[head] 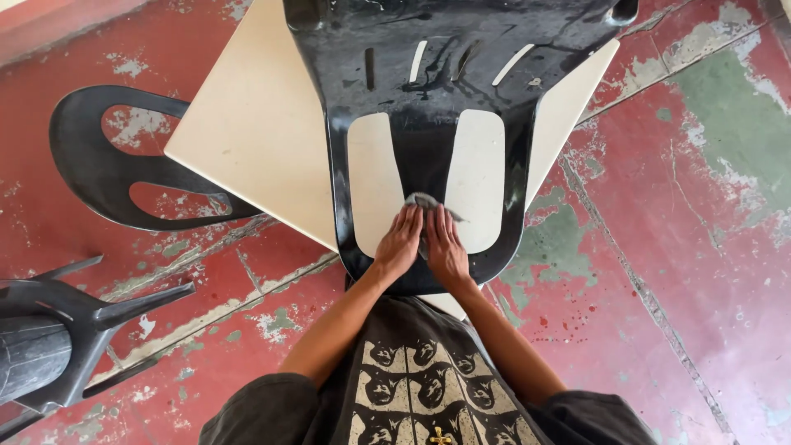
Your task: Wiping and cleaning a black plastic chair using a damp cloth and a bucket of water.
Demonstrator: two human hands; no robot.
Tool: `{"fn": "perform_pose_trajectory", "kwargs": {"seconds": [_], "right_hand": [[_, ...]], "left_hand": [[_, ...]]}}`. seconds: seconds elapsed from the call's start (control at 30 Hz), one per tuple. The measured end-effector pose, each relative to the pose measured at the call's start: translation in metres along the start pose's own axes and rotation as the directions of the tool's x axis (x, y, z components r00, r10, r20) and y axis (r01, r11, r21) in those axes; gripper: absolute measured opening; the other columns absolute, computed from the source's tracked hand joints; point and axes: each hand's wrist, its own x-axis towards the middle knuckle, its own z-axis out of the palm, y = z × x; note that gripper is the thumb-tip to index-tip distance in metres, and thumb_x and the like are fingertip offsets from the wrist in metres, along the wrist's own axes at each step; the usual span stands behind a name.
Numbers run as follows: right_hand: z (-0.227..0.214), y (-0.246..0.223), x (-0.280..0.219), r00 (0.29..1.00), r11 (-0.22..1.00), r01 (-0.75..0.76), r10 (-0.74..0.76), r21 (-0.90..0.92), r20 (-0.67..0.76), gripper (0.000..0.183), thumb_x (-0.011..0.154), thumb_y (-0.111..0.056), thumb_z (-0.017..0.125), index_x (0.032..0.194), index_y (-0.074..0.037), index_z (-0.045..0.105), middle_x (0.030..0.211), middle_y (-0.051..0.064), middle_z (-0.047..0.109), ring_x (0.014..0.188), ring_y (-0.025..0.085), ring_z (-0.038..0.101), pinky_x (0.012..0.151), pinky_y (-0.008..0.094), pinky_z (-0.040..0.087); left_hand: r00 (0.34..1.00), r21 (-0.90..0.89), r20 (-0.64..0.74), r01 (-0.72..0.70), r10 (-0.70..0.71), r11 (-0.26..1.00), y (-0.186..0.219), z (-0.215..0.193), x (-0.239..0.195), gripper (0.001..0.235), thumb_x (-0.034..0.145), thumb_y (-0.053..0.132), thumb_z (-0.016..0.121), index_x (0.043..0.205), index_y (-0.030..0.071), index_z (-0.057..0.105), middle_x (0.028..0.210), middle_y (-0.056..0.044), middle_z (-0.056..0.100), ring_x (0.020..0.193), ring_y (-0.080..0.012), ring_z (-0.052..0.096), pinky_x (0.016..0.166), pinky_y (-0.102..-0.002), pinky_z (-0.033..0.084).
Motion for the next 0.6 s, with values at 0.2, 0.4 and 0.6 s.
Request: {"fn": "perform_pose_trajectory", "kwargs": {"seconds": [0.2, 0.4, 0.6], "right_hand": [[0.018, 0.047, 0.131, 0.99, 0.981, 0.139, -0.14, -0.137, 0.001, 0.063, 0.098, -0.013, 0.057, 0.158, -0.006, 0.038, 0.164, 0.018, 0.033, 0.149, 0.04, 0.037, 0.121, 0.048, 0.033], [0.02, 0.045, 0.154, 1.0, 0.997, 0.027, -0.028, 0.076, 0.006, 0.064, 0.089, 0.0, 0.06, 0.152, -0.008, 0.048, 0.158, 0.017, 0.045, 0.144, 0.037, 0.046, 0.111, 0.041, 0.046], [-0.004, 0.006, 0.025, 0.994, 0.972, 0.017, 0.008, 0.235, -0.107, 0.066, 0.079, 0.011, 0.06, 0.143, -0.003, 0.057, 0.153, 0.019, 0.053, 0.143, 0.037, 0.052, 0.111, 0.041, 0.05]], "left_hand": [[0.971, 0.12, -0.056, 0.236, -0.231, 0.964, -0.046, 0.002, 0.107, 0.063, 0.097, 0.007, 0.048, 0.155, -0.009, 0.03, 0.163, -0.028, 0.031, 0.153, -0.0407, 0.028, 0.123, -0.05, 0.028], [0.965, 0.03, -0.039, 0.261, -0.26, 0.965, -0.053, -0.011, 0.13, 0.064, 0.096, 0.007, 0.049, 0.155, -0.01, 0.028, 0.162, -0.032, 0.027, 0.152, -0.0441, 0.023, 0.121, -0.051, 0.027], [0.984, 0.179, 0.08, 0.144, -0.161, 0.973, 0.001, 0.006, 0.02, 0.061, 0.095, 0.0, 0.052, 0.154, -0.008, 0.036, 0.159, -0.032, 0.036, 0.148, -0.0451, 0.036, 0.12, -0.046, 0.035]]}}
